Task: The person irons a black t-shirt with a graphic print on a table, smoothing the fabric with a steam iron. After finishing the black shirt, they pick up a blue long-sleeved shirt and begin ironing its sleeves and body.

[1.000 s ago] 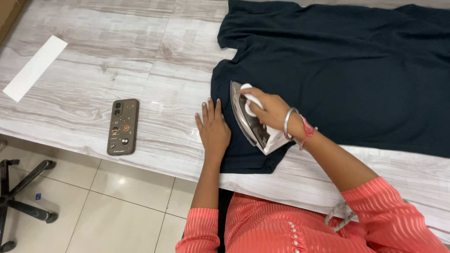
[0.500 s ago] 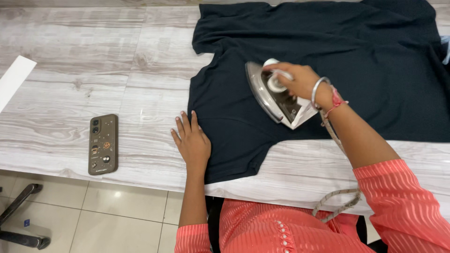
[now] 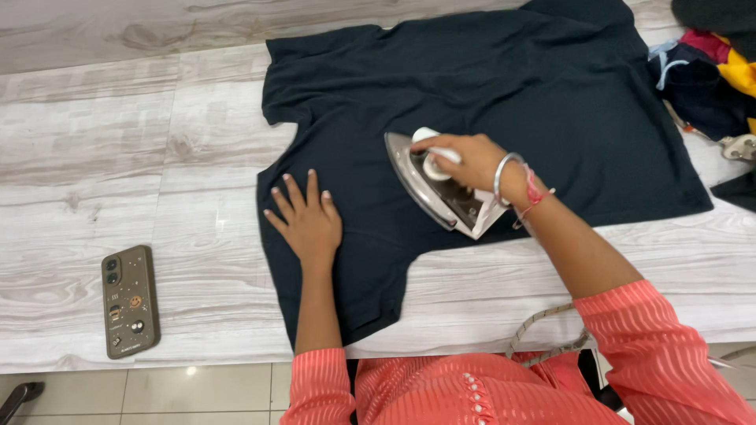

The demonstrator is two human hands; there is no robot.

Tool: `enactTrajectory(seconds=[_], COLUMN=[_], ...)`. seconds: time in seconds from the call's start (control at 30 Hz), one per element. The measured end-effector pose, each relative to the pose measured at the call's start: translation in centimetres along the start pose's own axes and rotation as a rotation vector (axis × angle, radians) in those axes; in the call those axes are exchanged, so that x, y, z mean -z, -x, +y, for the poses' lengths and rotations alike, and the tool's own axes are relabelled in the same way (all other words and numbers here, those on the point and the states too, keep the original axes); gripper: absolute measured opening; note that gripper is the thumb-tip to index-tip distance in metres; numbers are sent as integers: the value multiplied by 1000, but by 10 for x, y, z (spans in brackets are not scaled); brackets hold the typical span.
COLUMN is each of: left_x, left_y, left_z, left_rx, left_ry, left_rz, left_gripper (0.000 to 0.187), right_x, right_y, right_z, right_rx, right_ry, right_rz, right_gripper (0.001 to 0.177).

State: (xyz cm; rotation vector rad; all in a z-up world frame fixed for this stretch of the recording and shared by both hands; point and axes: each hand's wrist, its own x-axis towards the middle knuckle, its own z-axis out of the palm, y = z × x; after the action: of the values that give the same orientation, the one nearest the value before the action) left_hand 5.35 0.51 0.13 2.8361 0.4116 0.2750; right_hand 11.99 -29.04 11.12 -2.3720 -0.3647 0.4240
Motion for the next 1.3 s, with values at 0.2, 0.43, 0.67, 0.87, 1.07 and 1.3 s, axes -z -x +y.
enactTrajectory(seconds=[0.2,0.43,0.67,0.87,1.07,1.3], left_x=[9,2,19,35,1,-37], left_y=[8,-4,-1,-1,28,127], left_z=[-45,-50,-94,-73,131,232], left_rx=[20,15,27,23,-543,-1056], left_ry=[-52,-52,-74,-202,127,257], left_rz=[-8,13,-48,-83,14,-281], left_gripper=[55,55,58,54,56,59], right_x=[68,93,79,126,95,127], right_y=[15,49,60,54,78,55], right_z=[87,120,112,171,155,223], right_rx=[-233,-343,-264,-444,-288,-245], right_ry=[250,1,133,319,-17,-11], right_rz=[342,414,226,495,219,593], right_gripper=[38,37,43,39,43,61])
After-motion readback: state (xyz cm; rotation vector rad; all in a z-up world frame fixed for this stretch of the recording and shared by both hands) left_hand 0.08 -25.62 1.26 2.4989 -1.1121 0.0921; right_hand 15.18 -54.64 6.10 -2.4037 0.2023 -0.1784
